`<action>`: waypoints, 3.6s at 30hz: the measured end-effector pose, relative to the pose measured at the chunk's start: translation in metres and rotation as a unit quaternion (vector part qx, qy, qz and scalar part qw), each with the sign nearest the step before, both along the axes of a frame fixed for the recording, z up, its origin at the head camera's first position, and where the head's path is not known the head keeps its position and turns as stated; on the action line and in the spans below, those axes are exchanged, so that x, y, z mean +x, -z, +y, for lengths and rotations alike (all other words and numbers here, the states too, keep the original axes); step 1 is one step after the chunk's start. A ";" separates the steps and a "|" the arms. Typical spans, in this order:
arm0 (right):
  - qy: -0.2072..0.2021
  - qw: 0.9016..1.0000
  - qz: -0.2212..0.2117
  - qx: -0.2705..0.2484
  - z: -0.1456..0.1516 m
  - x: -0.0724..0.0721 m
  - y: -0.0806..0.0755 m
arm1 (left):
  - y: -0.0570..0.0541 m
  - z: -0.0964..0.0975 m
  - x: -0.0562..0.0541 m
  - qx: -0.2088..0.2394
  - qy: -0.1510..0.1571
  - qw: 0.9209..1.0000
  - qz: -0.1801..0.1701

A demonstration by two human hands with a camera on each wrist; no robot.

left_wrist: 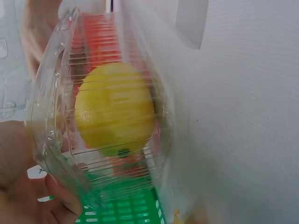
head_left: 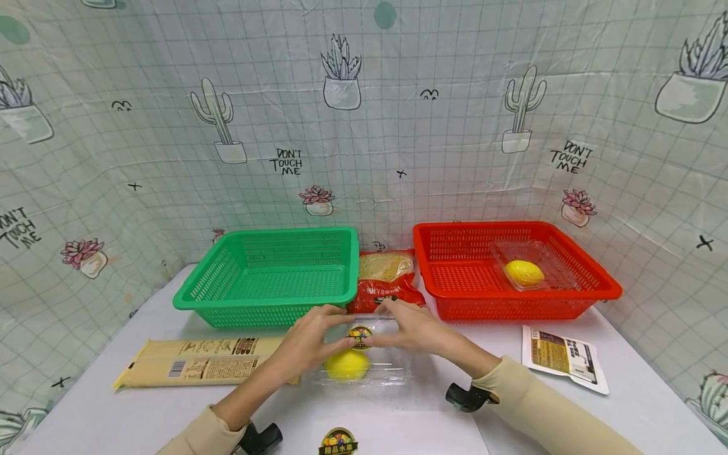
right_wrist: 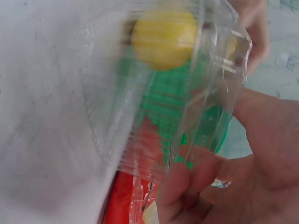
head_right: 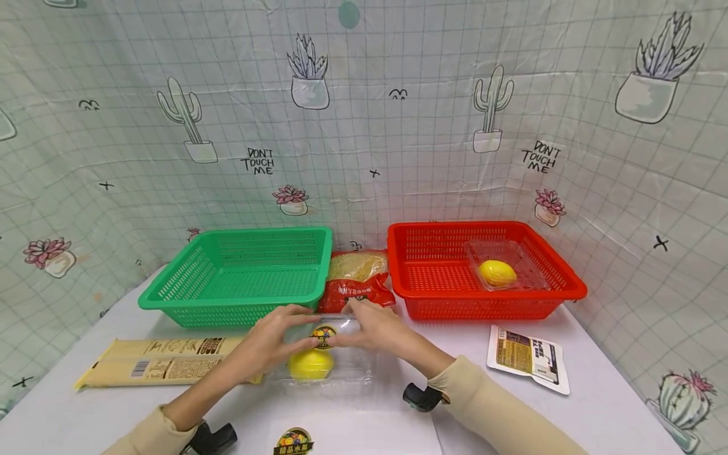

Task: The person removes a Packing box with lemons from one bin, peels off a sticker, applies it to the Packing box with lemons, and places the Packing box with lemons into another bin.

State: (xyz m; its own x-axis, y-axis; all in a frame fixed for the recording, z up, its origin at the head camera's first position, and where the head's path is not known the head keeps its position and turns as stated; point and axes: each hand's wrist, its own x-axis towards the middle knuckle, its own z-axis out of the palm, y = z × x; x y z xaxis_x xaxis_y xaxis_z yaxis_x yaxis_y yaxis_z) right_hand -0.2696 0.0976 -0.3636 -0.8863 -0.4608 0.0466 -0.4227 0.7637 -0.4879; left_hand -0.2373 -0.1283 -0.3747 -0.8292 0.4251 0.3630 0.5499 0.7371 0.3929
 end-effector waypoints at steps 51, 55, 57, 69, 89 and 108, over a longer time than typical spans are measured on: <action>-0.008 0.984 0.178 0.024 -0.007 0.005 0.005 | 0.003 0.012 0.000 -0.059 -0.039 0.995 0.073; -0.015 0.988 0.152 0.018 -0.004 0.005 0.004 | 0.000 0.008 0.000 -0.045 -0.013 0.998 0.043; -0.019 0.992 0.126 0.014 -0.003 0.006 0.002 | -0.002 0.006 0.000 -0.038 0.000 0.999 0.015; -0.041 0.996 0.078 0.032 0.001 0.008 -0.001 | -0.003 0.001 0.001 -0.028 0.010 0.999 -0.033; -0.059 0.997 0.055 0.012 0.008 0.002 -0.001 | -0.011 -0.007 -0.006 -0.017 0.064 0.995 -0.078; -0.007 0.999 0.001 -0.054 0.047 0.017 -0.005 | -0.017 -0.038 0.010 0.037 0.009 0.999 -0.019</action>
State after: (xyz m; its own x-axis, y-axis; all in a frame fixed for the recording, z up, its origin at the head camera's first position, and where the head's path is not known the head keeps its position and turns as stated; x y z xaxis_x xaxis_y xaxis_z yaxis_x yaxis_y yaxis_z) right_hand -0.2523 0.1445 -0.3582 -0.8793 -0.4659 0.0991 -0.4350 0.7008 -0.5654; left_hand -0.2268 -0.1666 -0.3580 -0.8356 0.4137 0.3614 0.5463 0.6957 0.4665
